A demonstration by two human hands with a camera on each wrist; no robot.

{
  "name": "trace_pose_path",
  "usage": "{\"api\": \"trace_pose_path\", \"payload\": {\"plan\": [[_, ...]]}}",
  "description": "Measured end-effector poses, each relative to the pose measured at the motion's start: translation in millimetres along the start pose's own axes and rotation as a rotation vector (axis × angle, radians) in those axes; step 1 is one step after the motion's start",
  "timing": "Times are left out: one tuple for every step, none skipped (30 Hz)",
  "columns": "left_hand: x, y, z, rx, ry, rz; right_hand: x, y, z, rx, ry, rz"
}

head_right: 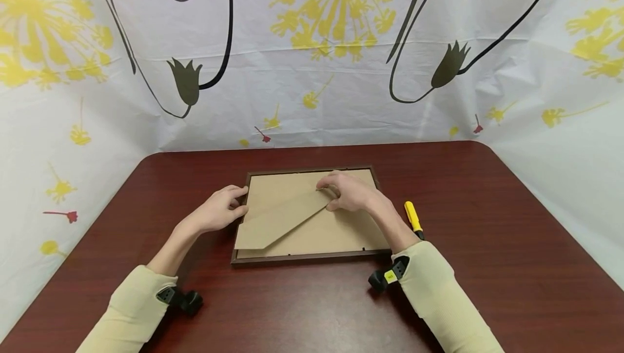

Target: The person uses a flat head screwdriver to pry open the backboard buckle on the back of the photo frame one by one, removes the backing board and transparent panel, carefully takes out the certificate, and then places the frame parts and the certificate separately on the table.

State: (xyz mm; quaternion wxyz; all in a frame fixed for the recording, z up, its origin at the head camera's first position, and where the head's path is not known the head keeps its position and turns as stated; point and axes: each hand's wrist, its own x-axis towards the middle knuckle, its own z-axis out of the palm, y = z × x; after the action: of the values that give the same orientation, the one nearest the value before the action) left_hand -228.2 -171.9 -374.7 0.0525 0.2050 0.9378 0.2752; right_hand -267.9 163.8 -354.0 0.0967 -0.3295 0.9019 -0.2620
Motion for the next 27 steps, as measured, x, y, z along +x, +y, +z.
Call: {"api": "trace_pose_path", "payload": {"plan": [[0.0, 0.5, -0.2, 0.005, -0.008, -0.001, -0.2, 0.7, 0.2, -0.002, 0.003, -0.001], [0.1, 1.0, -0.2, 0.008, -0.018, -0.002, -0.4, 1.5, 0.4, -0.004, 0.007, -0.004], [0.1, 1.6, -0.1, 0.012, -0.028, -0.003, -0.6, 2.2, 0.6, -0.009, 0.012, -0.007], [0.3, 2.0, 0.1, 0.013, -0.037, -0.004, -0.5, 2.6, 0.8, -0.016, 0.016, -0.012], [0.5, 2.1, 0.5, 0.017, -0.046, -0.004, -0.4, 3.4, 1.0, -0.03, 0.022, -0.024], [0.5, 2.2, 0.7, 0.02, -0.053, -0.004, -0.4, 4.1, 1.2, -0.042, 0.028, -0.036], [0.4, 2.2, 0.8, 0.02, -0.06, -0.006, -0.5, 4.6, 1.1, -0.05, 0.033, -0.046], [0.3, 2.0, 1.2, 0.017, -0.064, -0.008, -0.4, 5.0, 1.3, -0.063, 0.039, -0.059], [0.2, 1.9, 1.4, 0.018, -0.064, -0.008, -0.3, 5.1, 1.3, -0.071, 0.041, -0.069], [0.1, 1.6, 1.5, 0.016, -0.065, -0.009, -0.1, 5.4, 1.3, -0.083, 0.045, -0.082], [-0.2, 1.5, 1.5, 0.015, -0.067, -0.009, -0.1, 5.6, 1.2, -0.093, 0.049, -0.092], [-0.5, 1.6, 1.5, 0.01, -0.069, -0.011, -0.1, 5.3, 1.0, -0.102, 0.053, -0.101], [-0.6, 1.5, 1.4, 0.009, -0.067, -0.01, -0.1, 5.1, 0.6, -0.109, 0.055, -0.108], [-0.7, 1.8, 1.4, 0.006, -0.065, -0.009, -0.2, 4.9, 0.1, -0.118, 0.059, -0.115], [-0.7, 1.8, 1.4, 0.001, -0.065, -0.01, -0.4, 4.5, -0.7, -0.123, 0.061, -0.121], [-0.9, 2.3, 1.1, -0.006, -0.063, -0.011, -0.5, 4.3, -1.4, -0.133, 0.067, -0.129], [-1.1, 2.6, 1.0, -0.013, -0.062, -0.009, -0.7, 3.8, -2.4, -0.138, 0.073, -0.136], [-1.1, 2.8, 0.9, -0.02, -0.06, -0.007, -1.0, 3.1, -3.5, -0.142, 0.079, -0.147], [-1.2, 3.1, 0.6, -0.025, -0.057, -0.003, -1.2, 2.7, -4.6, -0.145, 0.086, -0.155], [-1.2, 3.2, 0.7, -0.032, -0.056, -0.003, -1.4, 2.1, -5.8, -0.151, 0.094, -0.165], [-1.1, 3.1, 0.7, -0.035, -0.053, -0.001, -1.6, 1.3, -7.0, -0.155, 0.103, -0.176], [-1.1, 3.1, 0.7, -0.032, -0.047, 0.004, -1.8, 1.0, -8.2, -0.164, 0.113, -0.187], [-0.8, 2.8, 0.9, -0.029, -0.044, 0.007, -2.2, 0.6, -9.4, -0.171, 0.122, -0.199], [-0.6, 2.4, 1.1, -0.023, -0.038, 0.009, -2.6, 0.2, -10.7, -0.18, 0.13, -0.207], [-0.4, 2.4, 1.2, -0.018, -0.035, 0.008, -3.0, 0.5, -12.0, -0.189, 0.138, -0.213], [-0.2, 2.4, 1.4, -0.013, -0.034, 0.007, -3.5, 1.0, -13.2, -0.197, 0.145, -0.218], [-0.1, 2.7, 1.5, -0.008, -0.034, 0.008, -4.3, 1.5, -14.4, -0.206, 0.152, -0.222]]}}
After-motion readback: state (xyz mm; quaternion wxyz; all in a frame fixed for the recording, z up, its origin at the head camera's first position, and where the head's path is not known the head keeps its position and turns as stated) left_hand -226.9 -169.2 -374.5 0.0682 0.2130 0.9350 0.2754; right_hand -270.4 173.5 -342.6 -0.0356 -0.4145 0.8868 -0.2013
